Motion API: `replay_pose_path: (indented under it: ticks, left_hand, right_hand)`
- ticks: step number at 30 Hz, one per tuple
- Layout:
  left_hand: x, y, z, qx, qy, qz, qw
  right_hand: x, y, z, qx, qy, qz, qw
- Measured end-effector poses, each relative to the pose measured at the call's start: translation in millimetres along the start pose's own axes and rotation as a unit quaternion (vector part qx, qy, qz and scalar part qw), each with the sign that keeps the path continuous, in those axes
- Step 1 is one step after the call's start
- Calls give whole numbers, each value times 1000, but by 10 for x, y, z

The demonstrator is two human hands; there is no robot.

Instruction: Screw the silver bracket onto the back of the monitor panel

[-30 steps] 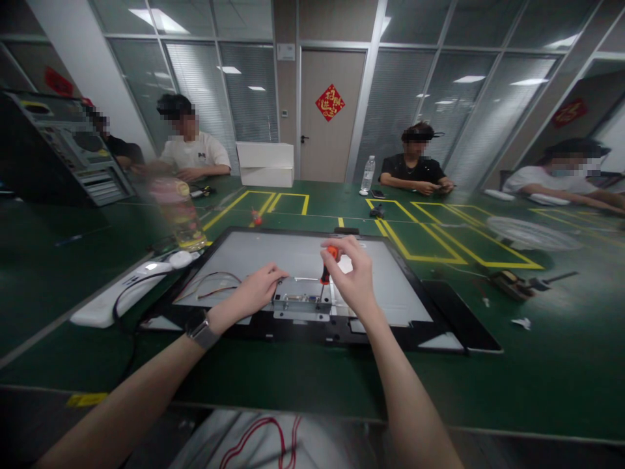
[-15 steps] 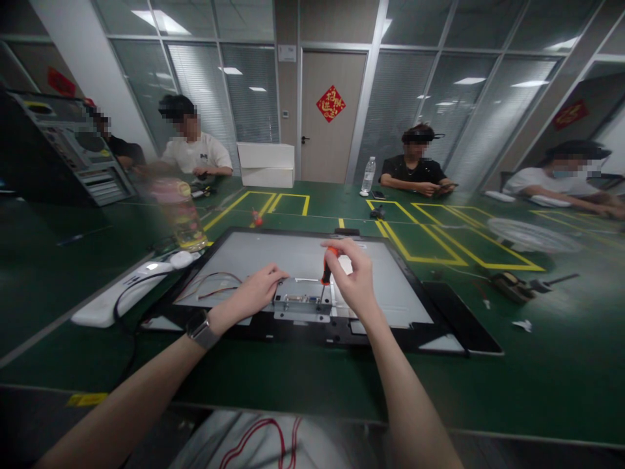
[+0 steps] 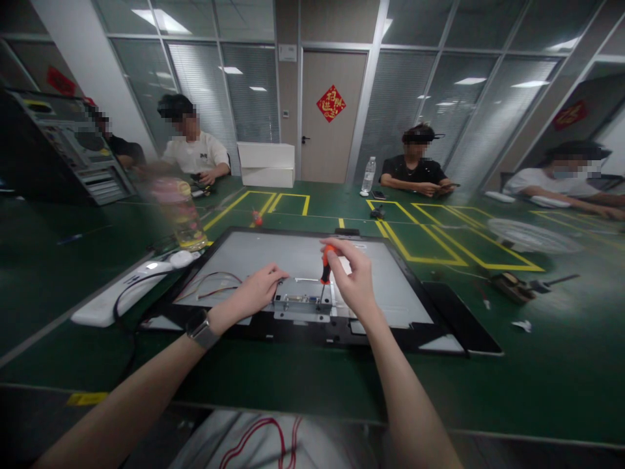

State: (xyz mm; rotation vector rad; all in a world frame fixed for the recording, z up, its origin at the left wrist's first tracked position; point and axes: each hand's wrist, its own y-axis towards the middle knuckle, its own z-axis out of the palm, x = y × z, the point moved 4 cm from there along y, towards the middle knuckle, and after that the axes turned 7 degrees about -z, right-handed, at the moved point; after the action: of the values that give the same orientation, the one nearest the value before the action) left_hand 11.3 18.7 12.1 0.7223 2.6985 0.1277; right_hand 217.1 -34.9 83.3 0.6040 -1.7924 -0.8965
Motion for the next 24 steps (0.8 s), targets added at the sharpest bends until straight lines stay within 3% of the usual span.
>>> replay_pose_path:
  ticks: [6,24]
  left_hand:
    - [16,7,21,-5,-8,8,1000]
    - [6,6,5,1,-6,1,1000]
  right_hand:
    - [39,14,-16,-16,-51,-43,998]
    - [8,8,11,6,-50,-37,998]
